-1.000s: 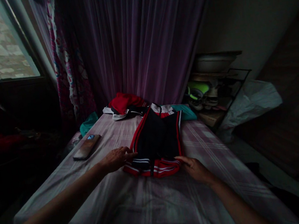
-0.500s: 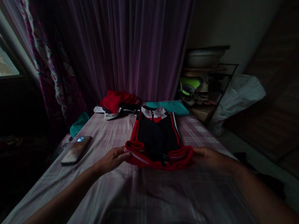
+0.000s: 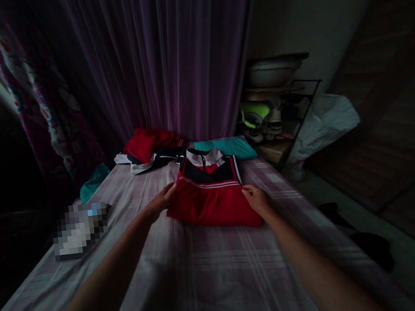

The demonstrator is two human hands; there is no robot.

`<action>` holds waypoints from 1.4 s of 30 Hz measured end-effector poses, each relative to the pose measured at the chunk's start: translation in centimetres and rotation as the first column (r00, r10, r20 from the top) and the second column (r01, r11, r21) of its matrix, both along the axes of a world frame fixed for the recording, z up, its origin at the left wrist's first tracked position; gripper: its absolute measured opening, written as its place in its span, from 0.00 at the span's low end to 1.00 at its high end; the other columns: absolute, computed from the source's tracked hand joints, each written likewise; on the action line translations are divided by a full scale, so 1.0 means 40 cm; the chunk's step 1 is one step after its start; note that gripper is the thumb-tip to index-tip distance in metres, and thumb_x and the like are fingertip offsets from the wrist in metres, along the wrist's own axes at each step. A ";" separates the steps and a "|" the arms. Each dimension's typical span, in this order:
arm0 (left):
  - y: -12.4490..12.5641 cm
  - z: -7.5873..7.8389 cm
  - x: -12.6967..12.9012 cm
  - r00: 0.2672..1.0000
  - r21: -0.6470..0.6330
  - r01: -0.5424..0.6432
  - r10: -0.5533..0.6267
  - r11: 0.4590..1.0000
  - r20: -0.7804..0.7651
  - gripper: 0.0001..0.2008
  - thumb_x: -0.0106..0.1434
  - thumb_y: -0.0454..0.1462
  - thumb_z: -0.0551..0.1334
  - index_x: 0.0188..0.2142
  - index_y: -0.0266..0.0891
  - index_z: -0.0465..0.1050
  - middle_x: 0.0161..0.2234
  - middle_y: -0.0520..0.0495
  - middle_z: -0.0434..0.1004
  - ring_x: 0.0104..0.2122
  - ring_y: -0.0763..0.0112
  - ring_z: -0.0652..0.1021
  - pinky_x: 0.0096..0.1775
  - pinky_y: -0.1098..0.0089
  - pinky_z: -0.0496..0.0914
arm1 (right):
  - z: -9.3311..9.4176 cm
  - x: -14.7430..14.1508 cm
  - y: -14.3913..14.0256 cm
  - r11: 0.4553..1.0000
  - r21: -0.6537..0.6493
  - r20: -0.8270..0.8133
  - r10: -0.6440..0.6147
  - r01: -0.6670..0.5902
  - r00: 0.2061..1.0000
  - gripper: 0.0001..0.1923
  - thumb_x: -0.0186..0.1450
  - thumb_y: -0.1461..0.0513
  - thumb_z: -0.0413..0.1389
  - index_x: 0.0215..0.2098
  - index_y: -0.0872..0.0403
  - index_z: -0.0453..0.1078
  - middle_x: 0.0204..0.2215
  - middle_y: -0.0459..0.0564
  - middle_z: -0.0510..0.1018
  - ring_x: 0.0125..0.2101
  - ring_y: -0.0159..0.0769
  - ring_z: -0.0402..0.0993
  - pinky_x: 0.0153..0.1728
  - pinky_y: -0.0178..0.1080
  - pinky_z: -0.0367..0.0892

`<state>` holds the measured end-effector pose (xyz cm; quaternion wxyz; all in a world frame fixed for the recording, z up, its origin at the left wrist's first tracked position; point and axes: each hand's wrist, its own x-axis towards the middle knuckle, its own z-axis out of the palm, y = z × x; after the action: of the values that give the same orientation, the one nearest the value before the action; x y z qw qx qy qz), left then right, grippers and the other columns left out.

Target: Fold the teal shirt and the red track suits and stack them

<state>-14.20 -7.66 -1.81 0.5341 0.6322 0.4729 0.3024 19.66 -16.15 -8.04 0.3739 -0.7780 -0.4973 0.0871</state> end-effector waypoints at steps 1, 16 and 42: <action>-0.013 -0.004 -0.009 0.997 0.000 0.048 -0.047 0.999 0.058 0.37 0.55 0.60 0.65 0.58 0.44 0.69 0.51 0.42 0.81 0.48 0.56 0.80 0.44 0.62 0.76 | 0.002 0.003 -0.002 1.000 0.013 0.008 0.000 0.000 1.000 0.13 0.64 0.57 0.53 0.40 0.49 0.77 0.35 0.51 0.84 0.36 0.41 0.79 0.36 0.38 0.69; 0.018 -0.134 0.023 0.915 0.227 -0.270 0.323 0.935 -0.241 0.33 0.58 0.40 0.66 0.63 0.37 0.63 0.46 0.40 0.81 0.46 0.57 0.80 0.49 0.59 0.73 | 0.024 -0.013 0.013 0.996 -0.086 0.083 -0.026 0.033 0.996 0.15 0.65 0.60 0.50 0.42 0.55 0.77 0.37 0.58 0.83 0.37 0.46 0.79 0.39 0.43 0.71; -0.029 -0.049 -0.068 0.685 0.539 0.557 0.019 0.632 -0.729 0.21 0.64 0.33 0.52 0.57 0.38 0.65 0.54 0.34 0.76 0.54 0.57 0.76 0.59 0.53 0.64 | 0.070 -0.018 -0.146 0.841 -0.283 0.264 0.530 -0.461 0.806 0.28 0.61 0.65 0.50 0.60 0.54 0.66 0.53 0.56 0.79 0.52 0.44 0.75 0.55 0.46 0.65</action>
<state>-16.92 -8.80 -3.78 0.0689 0.9215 0.3621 0.1221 18.94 -21.97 -5.26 0.1664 -0.6578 -0.7276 0.1008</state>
